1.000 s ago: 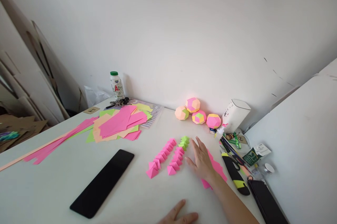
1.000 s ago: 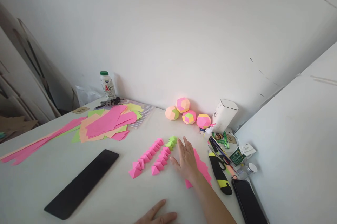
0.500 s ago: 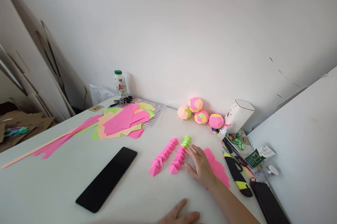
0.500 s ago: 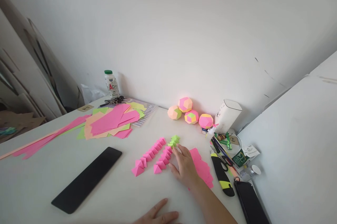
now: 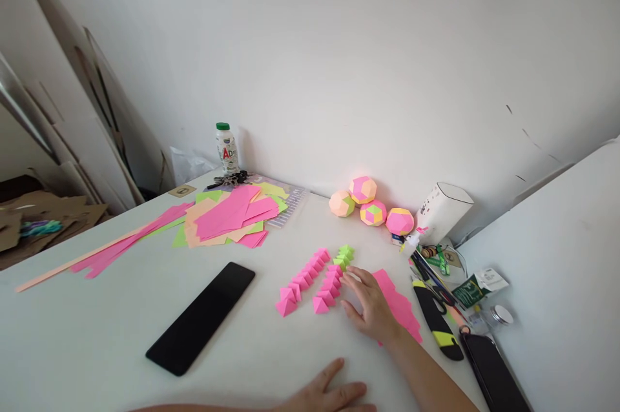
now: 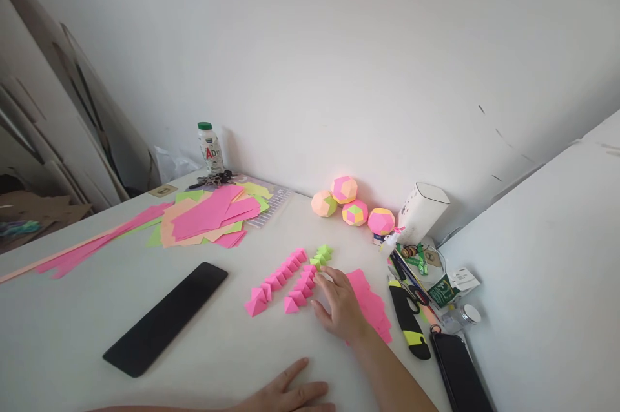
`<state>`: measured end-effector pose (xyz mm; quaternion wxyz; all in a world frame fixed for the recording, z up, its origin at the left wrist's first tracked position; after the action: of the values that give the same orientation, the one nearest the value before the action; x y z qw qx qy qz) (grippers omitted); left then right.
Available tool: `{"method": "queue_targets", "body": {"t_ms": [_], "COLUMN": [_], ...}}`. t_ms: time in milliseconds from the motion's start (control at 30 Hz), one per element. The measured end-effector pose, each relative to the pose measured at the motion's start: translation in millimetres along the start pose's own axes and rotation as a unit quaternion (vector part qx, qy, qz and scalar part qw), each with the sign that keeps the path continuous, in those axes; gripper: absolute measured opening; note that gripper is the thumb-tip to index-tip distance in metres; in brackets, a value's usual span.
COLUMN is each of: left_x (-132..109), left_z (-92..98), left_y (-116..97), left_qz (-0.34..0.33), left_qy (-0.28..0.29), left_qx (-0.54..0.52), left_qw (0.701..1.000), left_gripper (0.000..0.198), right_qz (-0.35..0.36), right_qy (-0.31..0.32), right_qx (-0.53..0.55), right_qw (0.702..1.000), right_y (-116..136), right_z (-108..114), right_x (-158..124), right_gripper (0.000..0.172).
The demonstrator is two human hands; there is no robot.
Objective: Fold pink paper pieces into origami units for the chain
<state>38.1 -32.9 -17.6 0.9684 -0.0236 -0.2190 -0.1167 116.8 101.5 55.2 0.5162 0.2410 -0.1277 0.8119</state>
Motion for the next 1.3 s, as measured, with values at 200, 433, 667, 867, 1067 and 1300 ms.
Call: {"method": "queue_targets", "body": {"t_ms": [200,433,667,867,1067,1300], "left_x": [5,3,-4,-5,3,4], "left_z": [30.2,6.1,-16.2,-5.1,20.7,34.8], "left_y": [1,3,0,-1,-4,0], "left_qz": [0.006,0.019,0.007,-0.002,-0.016,0.028], "left_qy": [0.005,0.024,-0.008,-0.051,-0.048,-0.236], "left_qx": [-0.013,-0.045,-0.007,0.060,0.037,-0.021], "left_qw": [1.000,0.999,1.000,0.997,0.998,0.971], "left_gripper": [0.029,0.034,0.031,0.033,0.030,0.015], "right_qz": [0.004,0.039,0.099,0.175,-0.081,-0.159], "right_qy": [0.011,-0.023,-0.014,0.042,0.106,0.285], "right_qx": [0.004,-0.001,0.002,-0.042,-0.163,-0.162], "right_qw": [1.000,0.999,0.995,0.983,0.977,0.931], "right_y": [0,13,38,70,-10,-52], "right_z": [-3,11,19,8,-6,-25], "right_x": [0,2,5,0,-9,-58], "right_gripper": [0.046,0.040,0.042,0.042,0.063,0.056]}}
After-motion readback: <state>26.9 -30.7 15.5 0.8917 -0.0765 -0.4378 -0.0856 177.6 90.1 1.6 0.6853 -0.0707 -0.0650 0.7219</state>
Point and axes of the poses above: each hand's wrist, its own x-axis towards the middle knuckle, its own z-axis out of the back of the hand, y = z × x, the point moved 10 cm from there along x, towards the middle knuckle, and after that the axes turned 14 degrees about -x, right-handed, at the moved point
